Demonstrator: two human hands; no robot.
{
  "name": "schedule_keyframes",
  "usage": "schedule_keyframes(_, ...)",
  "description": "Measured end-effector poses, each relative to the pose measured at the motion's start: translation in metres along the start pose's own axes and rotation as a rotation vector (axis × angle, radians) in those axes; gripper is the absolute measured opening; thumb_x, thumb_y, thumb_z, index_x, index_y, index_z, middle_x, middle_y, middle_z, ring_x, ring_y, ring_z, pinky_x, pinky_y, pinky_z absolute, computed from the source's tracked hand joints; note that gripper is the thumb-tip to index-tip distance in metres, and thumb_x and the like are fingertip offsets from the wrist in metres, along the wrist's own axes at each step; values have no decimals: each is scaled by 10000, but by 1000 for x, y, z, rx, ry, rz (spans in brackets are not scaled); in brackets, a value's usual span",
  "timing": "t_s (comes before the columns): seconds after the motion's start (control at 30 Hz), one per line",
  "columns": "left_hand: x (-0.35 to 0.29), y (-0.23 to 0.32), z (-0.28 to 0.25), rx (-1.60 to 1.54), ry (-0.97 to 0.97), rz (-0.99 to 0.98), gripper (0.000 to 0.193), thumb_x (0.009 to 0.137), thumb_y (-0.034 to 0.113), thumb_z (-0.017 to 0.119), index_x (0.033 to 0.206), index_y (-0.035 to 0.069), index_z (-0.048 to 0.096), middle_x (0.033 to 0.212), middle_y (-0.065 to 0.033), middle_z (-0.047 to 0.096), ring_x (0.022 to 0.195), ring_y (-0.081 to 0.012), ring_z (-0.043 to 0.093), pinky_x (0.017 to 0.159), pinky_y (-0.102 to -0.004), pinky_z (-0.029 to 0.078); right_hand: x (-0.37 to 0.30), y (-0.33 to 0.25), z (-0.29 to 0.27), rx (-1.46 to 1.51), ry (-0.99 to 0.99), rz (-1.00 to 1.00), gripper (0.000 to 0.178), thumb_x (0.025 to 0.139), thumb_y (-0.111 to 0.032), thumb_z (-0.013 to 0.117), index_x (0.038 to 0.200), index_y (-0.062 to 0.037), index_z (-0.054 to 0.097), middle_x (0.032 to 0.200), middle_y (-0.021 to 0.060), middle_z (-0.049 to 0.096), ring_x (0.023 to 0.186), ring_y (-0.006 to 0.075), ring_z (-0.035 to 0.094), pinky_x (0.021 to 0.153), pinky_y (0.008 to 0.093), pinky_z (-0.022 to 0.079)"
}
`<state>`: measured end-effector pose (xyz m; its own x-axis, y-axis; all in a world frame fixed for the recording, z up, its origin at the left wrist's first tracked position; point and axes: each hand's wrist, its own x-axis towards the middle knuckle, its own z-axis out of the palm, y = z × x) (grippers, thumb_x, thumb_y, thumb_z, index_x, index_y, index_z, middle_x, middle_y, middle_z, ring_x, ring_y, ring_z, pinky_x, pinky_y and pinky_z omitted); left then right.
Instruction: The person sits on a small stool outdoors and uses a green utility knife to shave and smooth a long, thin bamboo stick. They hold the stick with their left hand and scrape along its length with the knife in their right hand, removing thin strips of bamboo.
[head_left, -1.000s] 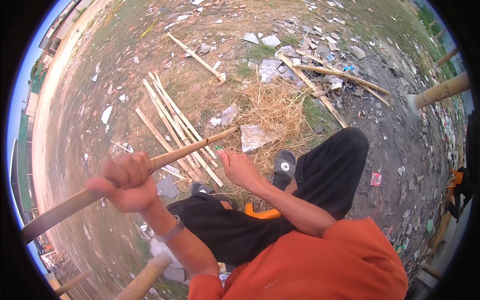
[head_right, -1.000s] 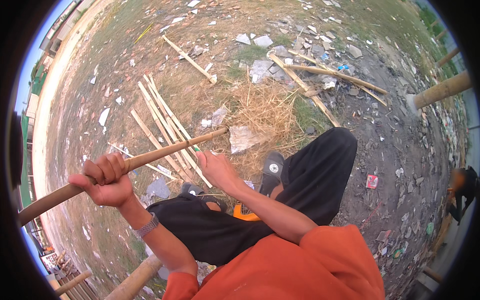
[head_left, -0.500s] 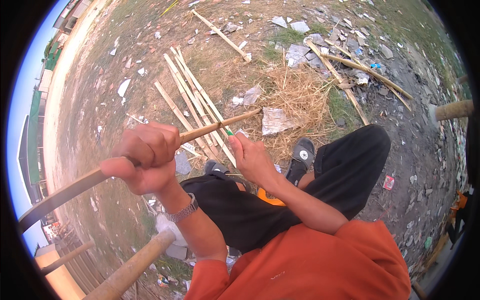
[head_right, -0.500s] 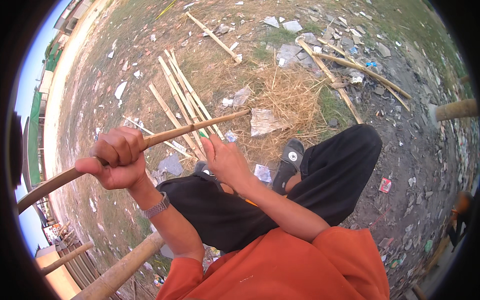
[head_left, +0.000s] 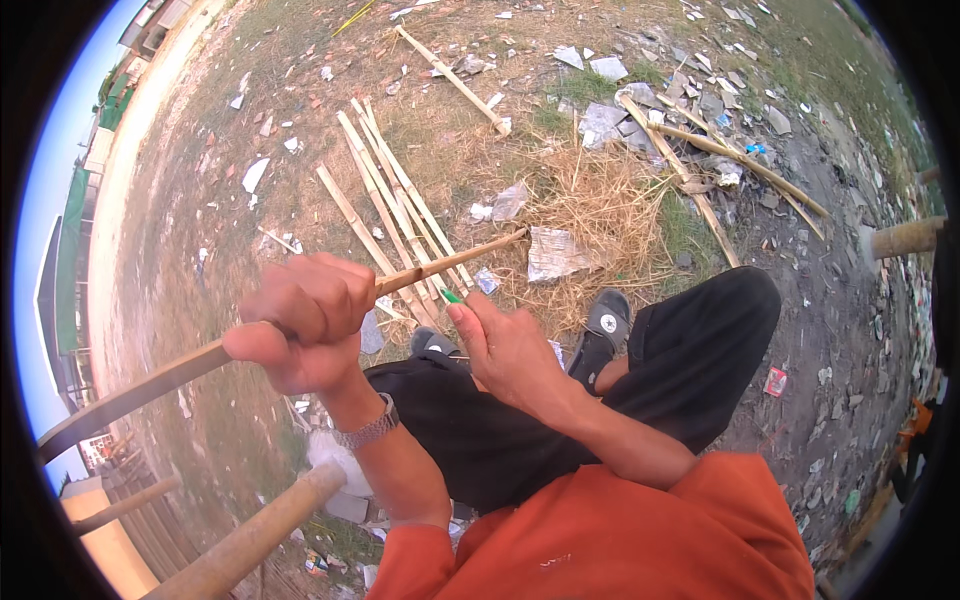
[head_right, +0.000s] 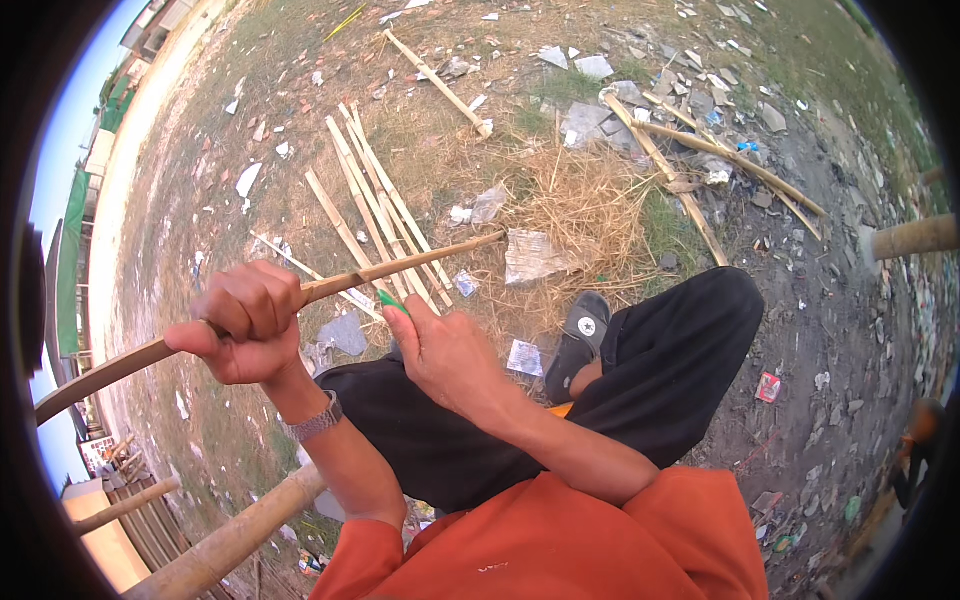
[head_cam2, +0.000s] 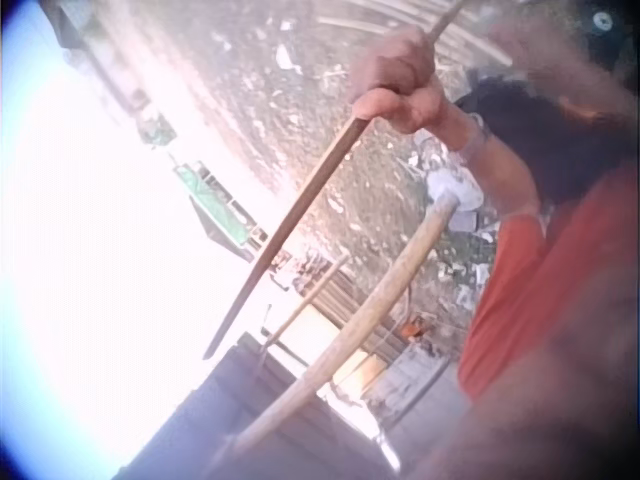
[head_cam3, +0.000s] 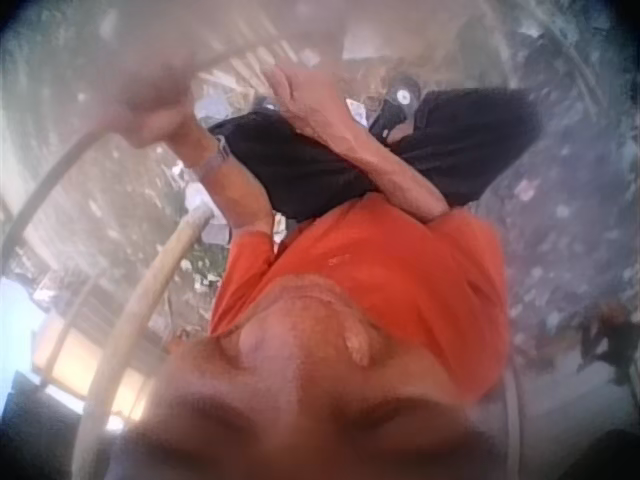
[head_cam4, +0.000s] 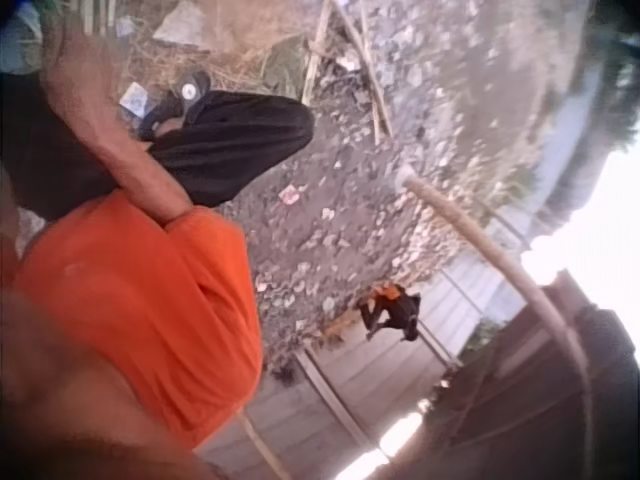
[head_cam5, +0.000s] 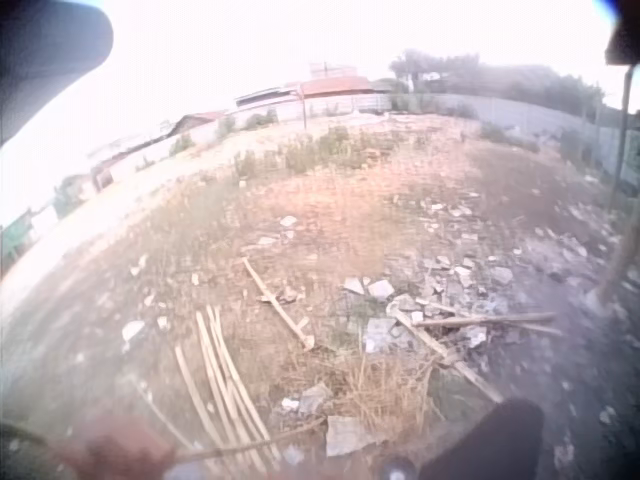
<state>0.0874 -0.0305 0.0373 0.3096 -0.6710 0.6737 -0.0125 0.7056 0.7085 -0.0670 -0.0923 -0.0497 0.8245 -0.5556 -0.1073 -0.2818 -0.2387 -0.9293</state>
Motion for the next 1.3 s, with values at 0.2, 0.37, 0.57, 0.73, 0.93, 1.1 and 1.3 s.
schedule_keyframes(0.2, 1, -3, -6, 6, 36, 21, 586, 947, 524, 348, 536, 126, 224, 400, 47, 208, 318, -68, 158, 324, -244, 135, 9, 30, 19, -1, 108, 2, 320, 967, -279, 420, 857, 5, 516, 541, 263, 519, 544, 470, 536, 491, 529, 404)
schedule_keyframes(0.37, -2, -3, -4, 37, 18, 11, 581, 945, 533, 345, 544, 131, 226, 414, 47, 207, 321, -65, 159, 323, -243, 133, 1, 13, 14, 51, 27, -73, 316, 971, -282, 409, 895, 7, 514, 564, 277, 530, 565, 472, 546, 511, 533, 420)
schedule_keyframes(0.57, -1, -1, -14, 19, 64, 2, 567, 944, 545, 334, 560, 136, 248, 423, 47, 203, 336, -67, 136, 344, -252, 118, 28, 86, 24, -125, 59, 149, 362, 971, -329, 386, 911, 0, 525, 625, 285, 564, 627, 477, 567, 575, 541, 445)
schedule_keyframes(0.73, -1, -4, -8, 60, 95, -28, 558, 942, 554, 334, 558, 158, 254, 418, 54, 191, 350, -71, 113, 361, -253, 112, 26, 60, 16, -55, 61, 37, 399, 978, -331, 370, 887, 15, 546, 667, 276, 571, 662, 471, 559, 603, 523, 420)
schedule_keyframes(0.93, 1, -3, -5, 79, 128, -48, 547, 938, 552, 351, 561, 169, 257, 420, 55, 183, 367, -71, 110, 377, -255, 114, 43, 131, 30, -103, 110, 229, 373, 971, -317, 393, 849, 3, 539, 676, 284, 556, 670, 475, 545, 623, 535, 405)
schedule_keyframes(1.1, 1, -4, -5, 72, 190, -65, 538, 937, 550, 360, 569, 172, 256, 432, 53, 180, 384, -76, 120, 406, -260, 116, 41, 100, 32, -75, 46, 138, 503, 977, -387, 322, 927, 37, 588, 767, 300, 606, 772, 480, 585, 694, 531, 464)
schedule_keyframes(1.3, 0, -5, -7, 73, 168, -34, 543, 947, 551, 316, 578, 156, 268, 440, 46, 224, 368, -67, 135, 385, -254, 125, 55, 169, 28, -182, 82, 296, 459, 976, -377, 343, 947, 20, 573, 734, 281, 589, 728, 470, 566, 650, 513, 430)
